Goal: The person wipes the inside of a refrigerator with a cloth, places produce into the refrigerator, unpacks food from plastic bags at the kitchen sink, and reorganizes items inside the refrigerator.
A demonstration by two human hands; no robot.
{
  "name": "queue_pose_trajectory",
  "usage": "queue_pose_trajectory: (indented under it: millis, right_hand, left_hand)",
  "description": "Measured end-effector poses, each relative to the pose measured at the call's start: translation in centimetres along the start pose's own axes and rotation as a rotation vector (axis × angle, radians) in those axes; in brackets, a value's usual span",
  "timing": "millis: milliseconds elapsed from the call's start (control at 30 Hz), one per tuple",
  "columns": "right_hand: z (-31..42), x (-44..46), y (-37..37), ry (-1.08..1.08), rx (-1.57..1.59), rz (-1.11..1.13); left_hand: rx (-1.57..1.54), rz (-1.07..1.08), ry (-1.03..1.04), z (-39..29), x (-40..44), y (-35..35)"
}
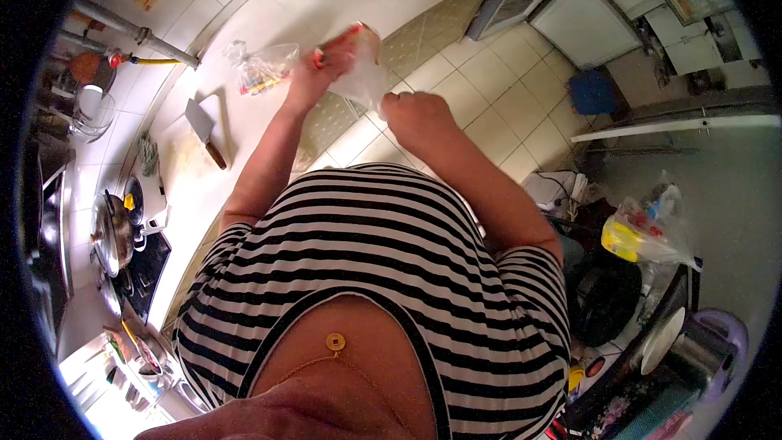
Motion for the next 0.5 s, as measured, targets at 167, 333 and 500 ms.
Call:
queue_pose_trajectory:
  millis: [167,333,500]
  right_hand:
    - [-2.1,1.2,-8.5,-0.323,-0.254,-0.431]
    - [-8.7,6.4,-3.4,-0.281,0.772,-0.143]
    - [-5.8,3.8,2.1,-0.034,0.702,-0.384]
  left_hand:
    - [0.241,0.707,-0.255,1.7,-4.1,8.7]
    - [-0.038,0.539,-0.178,-2.9,-4.2,8.5]
    - [-0.562,0.235,-0.174,-3.8,-1.9,6.2]
Point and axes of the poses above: each hand's wrist, its own x-axis towards the middle knuckle, its own y-axis out of the palm, z = x × y, the point moved 10 cm from there along x, towards the middle knuckle, and after that the axes turned 15 degrees about -x, right-handed, at the moved point
